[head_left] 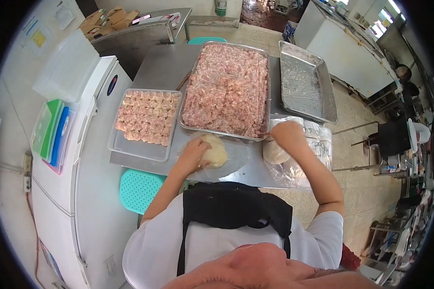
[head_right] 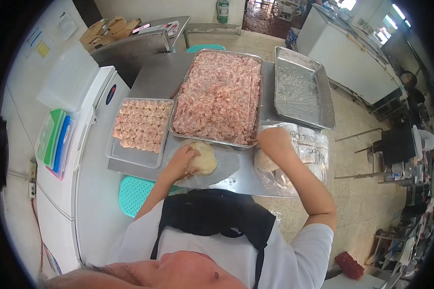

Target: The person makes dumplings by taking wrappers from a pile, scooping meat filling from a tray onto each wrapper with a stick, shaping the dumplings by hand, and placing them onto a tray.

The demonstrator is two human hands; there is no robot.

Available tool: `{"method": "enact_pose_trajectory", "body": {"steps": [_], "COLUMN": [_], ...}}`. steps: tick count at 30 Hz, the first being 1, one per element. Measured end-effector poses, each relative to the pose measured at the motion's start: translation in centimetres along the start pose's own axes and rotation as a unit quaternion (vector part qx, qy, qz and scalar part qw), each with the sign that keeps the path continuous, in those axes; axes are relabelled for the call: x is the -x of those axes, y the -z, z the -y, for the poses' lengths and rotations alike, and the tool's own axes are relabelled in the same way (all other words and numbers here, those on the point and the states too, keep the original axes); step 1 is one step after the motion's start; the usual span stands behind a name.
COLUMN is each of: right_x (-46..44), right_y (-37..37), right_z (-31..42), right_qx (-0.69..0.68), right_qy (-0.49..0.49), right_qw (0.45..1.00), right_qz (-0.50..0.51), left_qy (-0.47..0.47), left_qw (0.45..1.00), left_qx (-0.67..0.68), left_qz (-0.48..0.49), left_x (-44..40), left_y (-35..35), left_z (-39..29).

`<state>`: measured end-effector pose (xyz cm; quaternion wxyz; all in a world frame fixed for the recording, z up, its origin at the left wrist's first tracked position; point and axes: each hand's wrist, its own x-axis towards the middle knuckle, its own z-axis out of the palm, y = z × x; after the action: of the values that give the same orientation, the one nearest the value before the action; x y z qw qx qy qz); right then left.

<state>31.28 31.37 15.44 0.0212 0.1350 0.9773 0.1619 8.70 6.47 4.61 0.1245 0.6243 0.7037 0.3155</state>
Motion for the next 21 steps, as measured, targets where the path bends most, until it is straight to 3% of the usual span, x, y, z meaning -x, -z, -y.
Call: {"method": "enact_pose_trajectory", "body": {"steps": [2,5,6,11,15,16,19,21], "right_x": [-0.3,-0.3,-0.1,0.3,-0.4,-0.4,0.1,0.0], "right_y": [1.6,-1.9,-2.9,-0.8,-3.5,-4.6,-6.0,-5.7], "right_z": [-2.3,-2.2,-1.2,-3.8,-4.2,-3.0,0.1,-0.4], "right_qx": [0.002,-0.006,-0.015,-0.026,-0.044,-0.044,-0.134,-0.232], "right_qy": [-0.003,-0.005,0.036,0.036,0.055,0.060,0.068,-0.020], "right_qw": [1.000,1.000,0.999,0.999,0.997,0.997,0.988,0.971], "right_qz": [0.016,-0.027,-0.026,-0.004,0.017,0.016,-0.044,0.054], "left_qy": [0.058,0.105,0.109,0.124,0.139,0.105,0.083,0.091], "left_qw": [0.997,0.991,0.991,0.978,0.988,0.994,0.996,0.995], "left_qx": [0.004,0.068,0.067,0.162,0.064,0.019,-0.020,-0.015], "left_qz": [0.049,0.046,0.044,-0.052,-0.033,-0.040,-0.038,-0.031], "left_x": [0.3,0.5,0.5,0.5,0.0,0.0,0.4,0.8], "left_y": [-0.7,-0.7,-0.7,0.0,-0.3,-1.1,-2.1,-1.7], "left_z": [1.0,2.2,1.5,-0.2,-1.7,-1.8,-0.9,-0.7]}}
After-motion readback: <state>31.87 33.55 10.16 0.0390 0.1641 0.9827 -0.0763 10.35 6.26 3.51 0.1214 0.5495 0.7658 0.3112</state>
